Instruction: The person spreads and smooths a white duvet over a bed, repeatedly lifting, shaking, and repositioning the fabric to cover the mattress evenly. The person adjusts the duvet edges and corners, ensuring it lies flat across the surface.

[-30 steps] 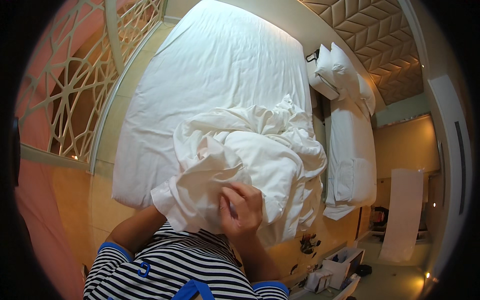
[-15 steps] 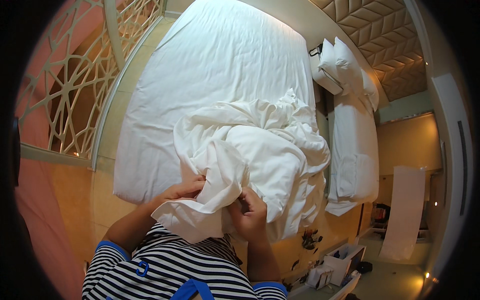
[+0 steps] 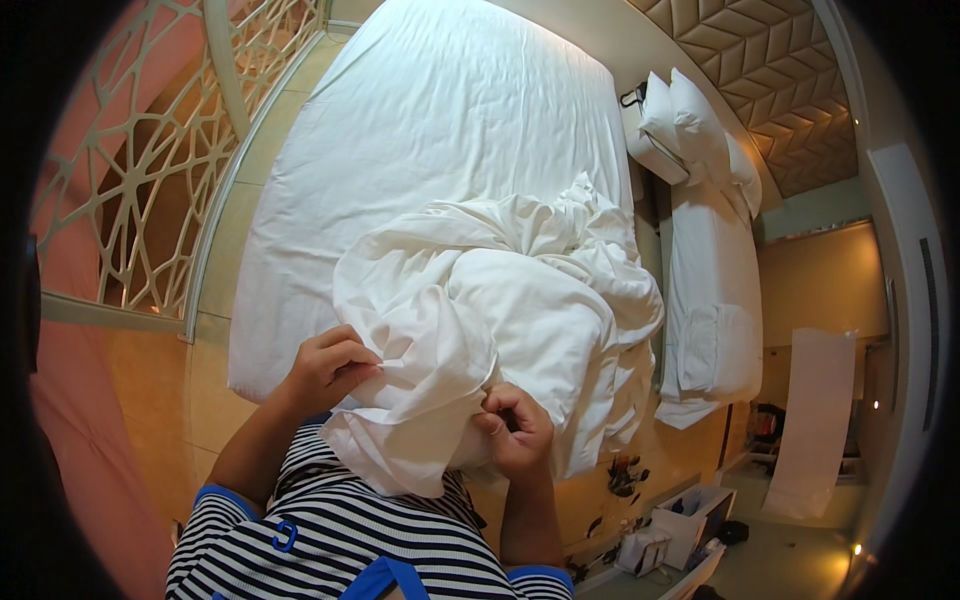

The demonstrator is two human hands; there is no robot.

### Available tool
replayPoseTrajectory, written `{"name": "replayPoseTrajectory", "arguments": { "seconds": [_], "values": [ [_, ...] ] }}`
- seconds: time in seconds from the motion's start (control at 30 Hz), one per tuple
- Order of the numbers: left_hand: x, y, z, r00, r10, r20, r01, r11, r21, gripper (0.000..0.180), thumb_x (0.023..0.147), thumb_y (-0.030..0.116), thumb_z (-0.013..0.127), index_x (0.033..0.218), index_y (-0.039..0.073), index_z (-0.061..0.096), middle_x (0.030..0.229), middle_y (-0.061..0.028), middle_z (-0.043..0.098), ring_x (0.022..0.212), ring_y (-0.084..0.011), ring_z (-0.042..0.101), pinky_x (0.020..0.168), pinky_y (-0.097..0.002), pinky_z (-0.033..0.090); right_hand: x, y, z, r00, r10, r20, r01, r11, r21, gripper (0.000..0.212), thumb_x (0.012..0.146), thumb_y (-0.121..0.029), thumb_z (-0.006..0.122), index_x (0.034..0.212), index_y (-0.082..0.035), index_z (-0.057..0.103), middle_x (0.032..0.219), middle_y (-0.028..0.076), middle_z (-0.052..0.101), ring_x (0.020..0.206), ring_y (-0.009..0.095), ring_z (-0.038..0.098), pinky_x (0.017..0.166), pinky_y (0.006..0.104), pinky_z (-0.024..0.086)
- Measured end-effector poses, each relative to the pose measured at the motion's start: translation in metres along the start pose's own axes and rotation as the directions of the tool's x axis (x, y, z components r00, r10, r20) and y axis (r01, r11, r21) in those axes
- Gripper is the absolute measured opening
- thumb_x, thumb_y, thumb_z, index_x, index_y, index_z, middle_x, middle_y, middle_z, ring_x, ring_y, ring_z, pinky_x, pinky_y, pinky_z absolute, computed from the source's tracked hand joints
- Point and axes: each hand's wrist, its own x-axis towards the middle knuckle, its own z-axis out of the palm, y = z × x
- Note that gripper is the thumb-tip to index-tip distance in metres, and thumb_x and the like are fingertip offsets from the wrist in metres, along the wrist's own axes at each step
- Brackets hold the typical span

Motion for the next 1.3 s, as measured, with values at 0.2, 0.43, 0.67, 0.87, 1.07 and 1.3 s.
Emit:
{"name": "replayPoseTrajectory", "arguments": {
  "seconds": [0.2, 0.43, 0.67, 0.87, 1.07, 1.3],
  "values": [
    [0.003, -0.006, 0.032, 0.955, -0.166, -0.248, 0.132, 0.980, -0.148, 0.006, 0.082, 0.006, 0.046, 0.079, 0.001, 0.046, 0.070, -0.0024, 0.048, 0.062, -0.0100, 0.045, 0.056, -0.0206, 0.037, 0.000, 0.009, 0.008, 0.996, 0.090, 0.016, -0.091, 0.990, 0.111, 0.010, 0.073, -0.002, 0.058, 0.077, 0.001, 0.049, 0.074, 0.001, 0.047, 0.066, 0.006, 0.042, 0.060, 0.0172, 0.035],
    [-0.001, -0.014, 0.070, 0.667, -0.716, 0.205, 0.350, 0.058, -0.935, 0.018, 0.089, 0.019, 0.038, 0.091, 0.004, 0.049, 0.080, 0.0020, 0.052, 0.070, -0.0033, 0.047, 0.065, -0.0161, 0.040, 0.011, 0.015, 0.022, 0.994, -0.059, 0.089, 0.091, 0.906, -0.413, 0.034, 0.062, 0.001, 0.059, 0.095, 0.004, 0.051, 0.097, 0.015, 0.049, 0.089, 0.026, 0.047, 0.077, 0.0291, 0.038],
    [0.008, 0.010, 0.071, 0.854, -0.509, 0.102, 0.262, 0.252, -0.931, 0.009, 0.088, 0.017, 0.039, 0.090, 0.008, 0.043, 0.078, 0.0054, 0.043, 0.072, -0.0013, 0.038, 0.067, -0.0141, 0.033, 0.010, 0.022, 0.030, 1.000, -0.030, -0.010, 0.020, 0.851, -0.524, 0.032, 0.059, 0.003, 0.060, 0.090, 0.002, 0.053, 0.078, 0.013, 0.057, 0.066, 0.025, 0.056, 0.061, 0.0280, 0.045],
    [0.026, -0.011, 0.036, 0.763, -0.411, -0.499, 0.141, 0.859, -0.493, 0.012, 0.089, 0.016, 0.035, 0.086, 0.006, 0.042, 0.078, 0.0033, 0.039, 0.072, -0.0045, 0.033, 0.068, -0.0160, 0.029, 0.011, 0.006, -0.007, 0.978, 0.207, -0.018, -0.208, 0.973, -0.099, 0.022, 0.061, 0.007, 0.056, 0.082, 0.002, 0.054, 0.078, 0.004, 0.056, 0.070, 0.009, 0.051, 0.065, 0.0207, 0.042],
    [0.049, -0.050, 0.010, 0.731, -0.232, -0.642, 0.167, 0.973, -0.162, 0.009, 0.087, 0.012, 0.040, 0.082, 0.004, 0.041, 0.070, -0.0004, 0.037, 0.066, -0.0079, 0.035, 0.061, -0.0193, 0.032, 0.010, 0.006, -0.031, 0.968, 0.069, 0.239, -0.160, 0.909, 0.385, 0.013, 0.059, 0.001, 0.058, 0.070, 0.000, 0.051, 0.076, 0.006, 0.055, 0.067, 0.011, 0.050, 0.065, 0.0222, 0.040],
    [0.038, -0.031, 0.050, 0.872, -0.044, -0.488, 0.156, 0.969, 0.193, 0.022, 0.067, 0.003, 0.058, 0.083, 0.003, 0.044, 0.076, -0.0104, 0.042, 0.070, -0.0220, 0.043, 0.064, -0.0292, 0.036, 0.011, 0.029, -0.020, 0.979, 0.204, -0.003, -0.149, 0.726, 0.672, 0.030, 0.063, -0.003, 0.061, 0.091, 0.006, 0.052, 0.083, 0.012, 0.059, 0.071, 0.017, 0.058, 0.064, 0.0265, 0.048]
  ]
}}
